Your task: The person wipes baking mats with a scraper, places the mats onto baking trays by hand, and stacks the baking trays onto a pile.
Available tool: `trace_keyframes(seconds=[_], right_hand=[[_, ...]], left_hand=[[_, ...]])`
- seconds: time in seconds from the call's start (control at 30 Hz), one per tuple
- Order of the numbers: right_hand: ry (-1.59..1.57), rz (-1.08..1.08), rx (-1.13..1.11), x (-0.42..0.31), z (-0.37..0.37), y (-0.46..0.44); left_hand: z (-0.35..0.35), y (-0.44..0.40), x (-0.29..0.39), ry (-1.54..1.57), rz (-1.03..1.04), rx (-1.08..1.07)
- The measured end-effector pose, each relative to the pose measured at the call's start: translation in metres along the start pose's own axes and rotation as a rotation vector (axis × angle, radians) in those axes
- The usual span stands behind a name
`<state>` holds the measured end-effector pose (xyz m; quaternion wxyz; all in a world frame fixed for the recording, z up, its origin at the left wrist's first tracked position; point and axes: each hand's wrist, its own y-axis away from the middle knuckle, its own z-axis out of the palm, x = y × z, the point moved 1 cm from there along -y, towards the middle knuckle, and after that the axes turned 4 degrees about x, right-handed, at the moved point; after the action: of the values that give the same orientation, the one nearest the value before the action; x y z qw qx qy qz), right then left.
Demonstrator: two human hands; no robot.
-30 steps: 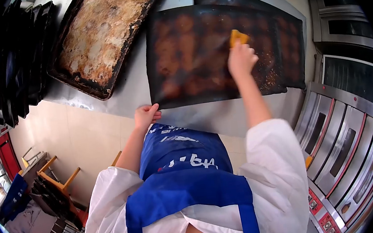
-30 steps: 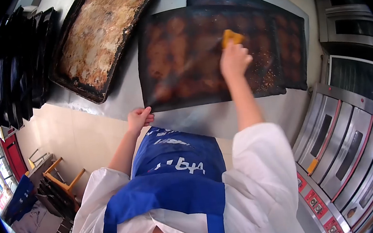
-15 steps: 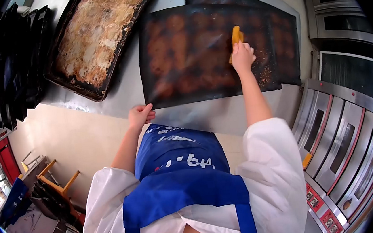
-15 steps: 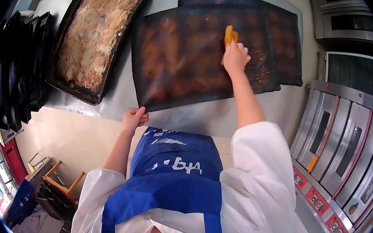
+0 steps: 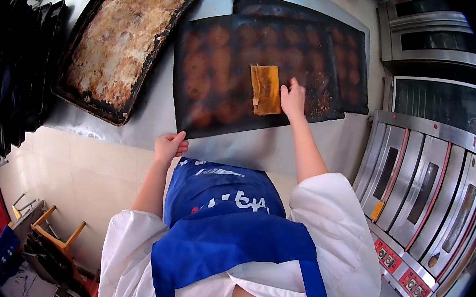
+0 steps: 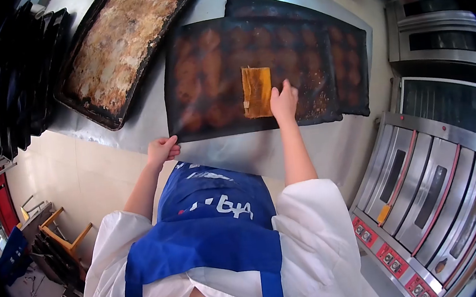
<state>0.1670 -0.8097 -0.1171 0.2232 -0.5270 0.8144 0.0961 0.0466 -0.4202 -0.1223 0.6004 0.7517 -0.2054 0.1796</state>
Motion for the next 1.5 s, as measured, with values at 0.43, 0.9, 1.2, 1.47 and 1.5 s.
trace_keyframes(seconds=[0.43, 0.9, 1.2, 1.47, 1.5], right_hand=[[-0.124, -0.106, -0.120, -0.036, 0.000, 0.010], [-0.921, 0.168, -0.858, -0.081, -0.091, -0.048], [0.013, -0.754, -0.139, -0.092, 0.023, 0.045], [-0.237, -0.764, -0.200, -0.146, 0.049, 0.092], [-0.305, -0.883, -0.290, -0.153, 0.056, 0.121]], left_hand=[[-0.001, 0.000, 0.002, 0.002, -0.031, -0.002], [-0.003, 0.000, 0.003, -0.014, -0.009, -0.003], [-0.003, 0.004, 0.008, -0.017, -0.038, 0.003], [-0.003, -0.001, 0.006, -0.023, -0.047, 0.009], [-0.001, -0.001, 0.005, -0.030, -0.059, 0.016]])
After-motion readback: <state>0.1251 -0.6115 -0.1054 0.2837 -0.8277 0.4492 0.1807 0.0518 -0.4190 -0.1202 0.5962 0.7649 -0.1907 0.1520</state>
